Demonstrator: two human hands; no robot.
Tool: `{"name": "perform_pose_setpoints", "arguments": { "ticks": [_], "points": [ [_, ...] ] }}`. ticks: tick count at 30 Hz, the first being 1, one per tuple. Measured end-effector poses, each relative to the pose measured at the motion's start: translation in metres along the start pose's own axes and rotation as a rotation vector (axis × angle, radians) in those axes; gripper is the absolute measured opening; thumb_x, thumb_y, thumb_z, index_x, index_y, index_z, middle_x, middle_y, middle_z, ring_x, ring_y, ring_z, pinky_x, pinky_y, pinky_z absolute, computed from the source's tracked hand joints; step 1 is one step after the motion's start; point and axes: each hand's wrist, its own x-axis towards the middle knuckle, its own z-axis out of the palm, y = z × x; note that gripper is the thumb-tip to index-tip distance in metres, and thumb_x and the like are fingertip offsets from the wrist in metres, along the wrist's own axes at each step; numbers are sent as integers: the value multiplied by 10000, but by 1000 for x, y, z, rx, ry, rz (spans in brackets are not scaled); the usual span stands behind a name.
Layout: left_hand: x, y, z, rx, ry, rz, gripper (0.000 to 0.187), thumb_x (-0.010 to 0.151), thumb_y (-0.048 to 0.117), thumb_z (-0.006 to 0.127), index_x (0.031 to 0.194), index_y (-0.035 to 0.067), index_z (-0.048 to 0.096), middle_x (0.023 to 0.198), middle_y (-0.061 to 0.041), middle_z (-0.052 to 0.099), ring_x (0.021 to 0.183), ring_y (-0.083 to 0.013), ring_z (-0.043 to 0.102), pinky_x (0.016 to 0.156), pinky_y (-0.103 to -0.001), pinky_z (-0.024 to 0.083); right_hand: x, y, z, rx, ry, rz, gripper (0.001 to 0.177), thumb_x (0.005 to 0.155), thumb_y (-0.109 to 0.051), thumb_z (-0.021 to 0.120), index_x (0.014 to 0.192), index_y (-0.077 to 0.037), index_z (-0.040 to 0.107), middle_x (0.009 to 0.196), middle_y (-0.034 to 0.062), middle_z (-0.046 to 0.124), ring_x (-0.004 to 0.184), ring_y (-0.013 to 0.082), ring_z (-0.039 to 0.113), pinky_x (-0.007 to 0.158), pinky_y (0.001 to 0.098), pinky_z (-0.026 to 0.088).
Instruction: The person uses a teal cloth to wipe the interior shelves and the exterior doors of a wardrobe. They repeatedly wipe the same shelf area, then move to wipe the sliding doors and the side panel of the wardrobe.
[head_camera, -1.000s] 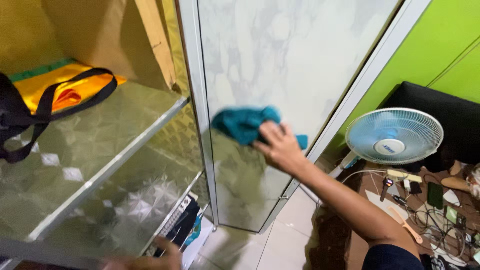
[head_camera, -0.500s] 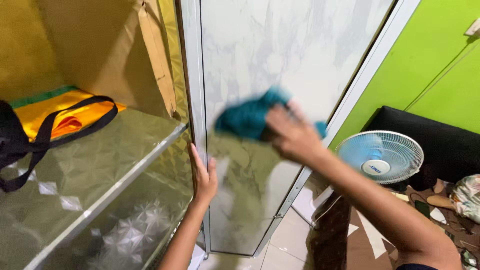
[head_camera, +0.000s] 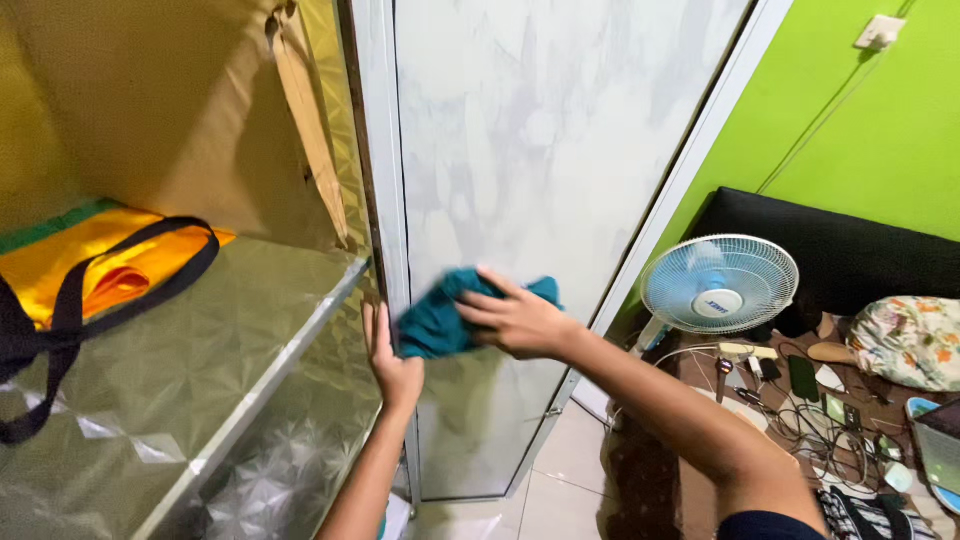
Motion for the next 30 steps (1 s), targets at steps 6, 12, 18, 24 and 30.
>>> {"name": "perform_pose_setpoints", "arguments": {
  "ticks": [6, 12, 18, 24, 30],
  "points": [
    [8, 4, -22, -11, -126, -8, 544, 939, 96, 703, 1453, -3, 556, 1553, -240, 469, 1443, -392, 461, 1150, -430, 393, -73, 80, -72, -247, 185, 199, 133, 646, -202, 812, 740, -167, 725, 1317, 122, 645, 1222, 379, 617, 1127, 600, 418],
    [3, 14, -11, -33, -61, -40, 559, 950, 82, 669, 1482, -4, 521, 1562, -243, 469, 1444, -383, 476, 1171, -427, 393, -35, 125, -120, -486, 676, 830, 572, 731, -182, 793, 1291, -90, 731, 1497, 314, 431, 1394, 487, 438, 1189, 598, 341],
    [9, 21, -18, -58, -63, -38, 512, 945, 71, 684, 1431, -30, 557, 1526, -220, 512, 1431, -375, 493, 1184, -433, 386, 57, 49, -42, -357, 489, 567, 255, 792, -228, 825, 1036, -188, 761, 1316, 200, 600, 1335, 430, 509, 1203, 635, 301],
    [17, 24, -30, -74, -126, -96, 484, 931, 65, 699, 1394, -27, 589, 1496, -221, 551, 1406, -368, 523, 1150, -422, 409, 59, 51, -66, -299, 445, 454, 210, 748, -244, 823, 947, -205, 768, 1357, 149, 605, 1400, 366, 514, 1253, 624, 258],
    [14, 21, -23, -66, -87, -56, 528, 929, 91, 722, 1419, -27, 564, 1507, -227, 530, 1418, -373, 513, 1182, -435, 392, -12, 113, -111, -340, 806, 1052, 560, 788, -244, 856, 1315, -143, 697, 1457, 332, 457, 1369, 504, 452, 1172, 594, 328]
  ]
}}
